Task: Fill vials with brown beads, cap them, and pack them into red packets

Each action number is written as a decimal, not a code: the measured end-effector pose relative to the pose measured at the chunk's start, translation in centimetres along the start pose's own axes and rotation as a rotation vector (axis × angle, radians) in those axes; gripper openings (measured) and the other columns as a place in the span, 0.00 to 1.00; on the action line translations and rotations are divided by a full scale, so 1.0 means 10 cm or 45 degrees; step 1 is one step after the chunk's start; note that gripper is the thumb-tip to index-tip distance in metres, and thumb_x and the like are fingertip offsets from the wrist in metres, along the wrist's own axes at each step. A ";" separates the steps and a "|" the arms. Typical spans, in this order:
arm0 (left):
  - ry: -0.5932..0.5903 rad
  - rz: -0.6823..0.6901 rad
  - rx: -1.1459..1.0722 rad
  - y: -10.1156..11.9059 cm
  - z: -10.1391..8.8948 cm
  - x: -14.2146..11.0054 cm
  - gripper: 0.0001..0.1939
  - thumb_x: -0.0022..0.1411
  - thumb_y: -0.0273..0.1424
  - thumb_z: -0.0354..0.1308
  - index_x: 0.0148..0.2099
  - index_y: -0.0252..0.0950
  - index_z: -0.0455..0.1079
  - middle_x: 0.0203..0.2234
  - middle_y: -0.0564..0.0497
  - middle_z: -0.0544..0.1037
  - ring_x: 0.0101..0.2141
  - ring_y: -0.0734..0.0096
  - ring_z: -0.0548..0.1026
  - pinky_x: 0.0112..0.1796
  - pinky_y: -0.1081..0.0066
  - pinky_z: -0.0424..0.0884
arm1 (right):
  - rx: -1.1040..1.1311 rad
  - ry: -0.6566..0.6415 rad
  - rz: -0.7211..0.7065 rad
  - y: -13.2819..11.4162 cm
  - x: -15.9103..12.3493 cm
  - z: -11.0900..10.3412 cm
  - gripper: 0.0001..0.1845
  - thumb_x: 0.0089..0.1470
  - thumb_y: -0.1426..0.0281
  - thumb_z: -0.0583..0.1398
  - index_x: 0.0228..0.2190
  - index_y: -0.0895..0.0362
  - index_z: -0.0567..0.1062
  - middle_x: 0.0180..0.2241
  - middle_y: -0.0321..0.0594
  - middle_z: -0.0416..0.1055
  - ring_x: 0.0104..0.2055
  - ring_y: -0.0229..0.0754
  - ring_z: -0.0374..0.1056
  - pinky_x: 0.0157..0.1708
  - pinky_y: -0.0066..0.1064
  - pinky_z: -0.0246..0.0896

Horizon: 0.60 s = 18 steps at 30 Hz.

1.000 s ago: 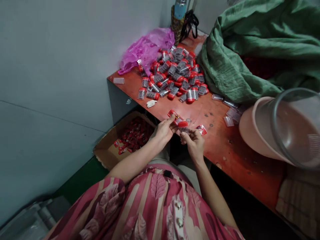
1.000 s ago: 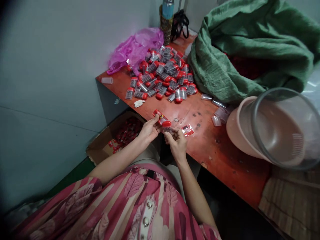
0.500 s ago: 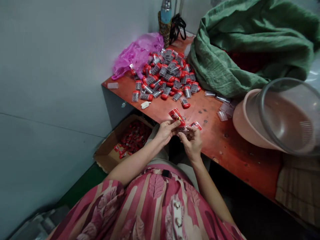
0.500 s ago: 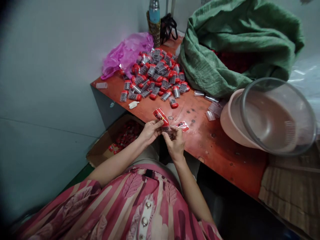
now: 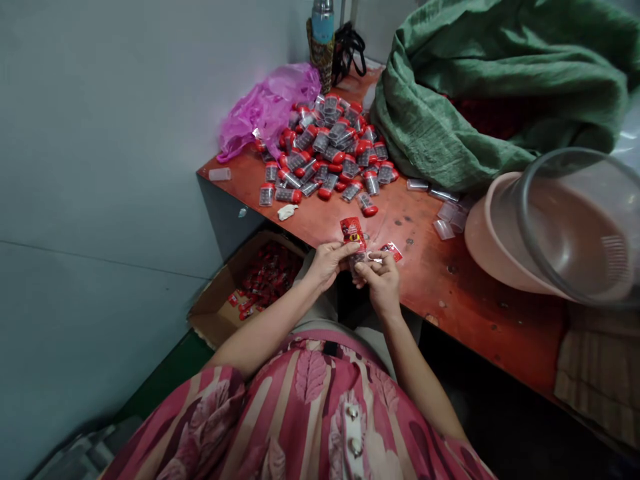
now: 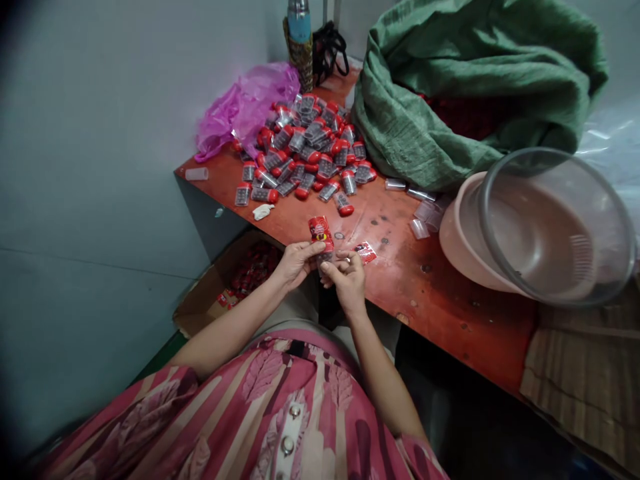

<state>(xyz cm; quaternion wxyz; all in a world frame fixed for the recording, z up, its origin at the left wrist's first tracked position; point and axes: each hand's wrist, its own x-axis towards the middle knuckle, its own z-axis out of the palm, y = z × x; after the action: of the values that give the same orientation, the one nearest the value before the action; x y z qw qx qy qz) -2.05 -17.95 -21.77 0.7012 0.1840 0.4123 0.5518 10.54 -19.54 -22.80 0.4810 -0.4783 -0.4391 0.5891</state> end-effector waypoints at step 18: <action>-0.029 -0.018 -0.065 -0.05 0.01 -0.07 0.17 0.45 0.40 0.65 0.26 0.28 0.69 0.20 0.50 0.73 0.20 0.76 0.70 0.24 0.72 0.67 | -0.158 0.033 -0.103 0.03 -0.01 0.02 0.19 0.43 0.64 0.65 0.34 0.53 0.61 0.21 0.27 0.69 0.19 0.33 0.66 0.18 0.24 0.62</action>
<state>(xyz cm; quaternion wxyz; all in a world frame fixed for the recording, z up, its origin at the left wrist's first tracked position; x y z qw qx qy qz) -1.74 -18.72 -21.79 0.7143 0.1693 0.3911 0.5551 10.29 -19.69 -23.08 0.4794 -0.4966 -0.4876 0.5347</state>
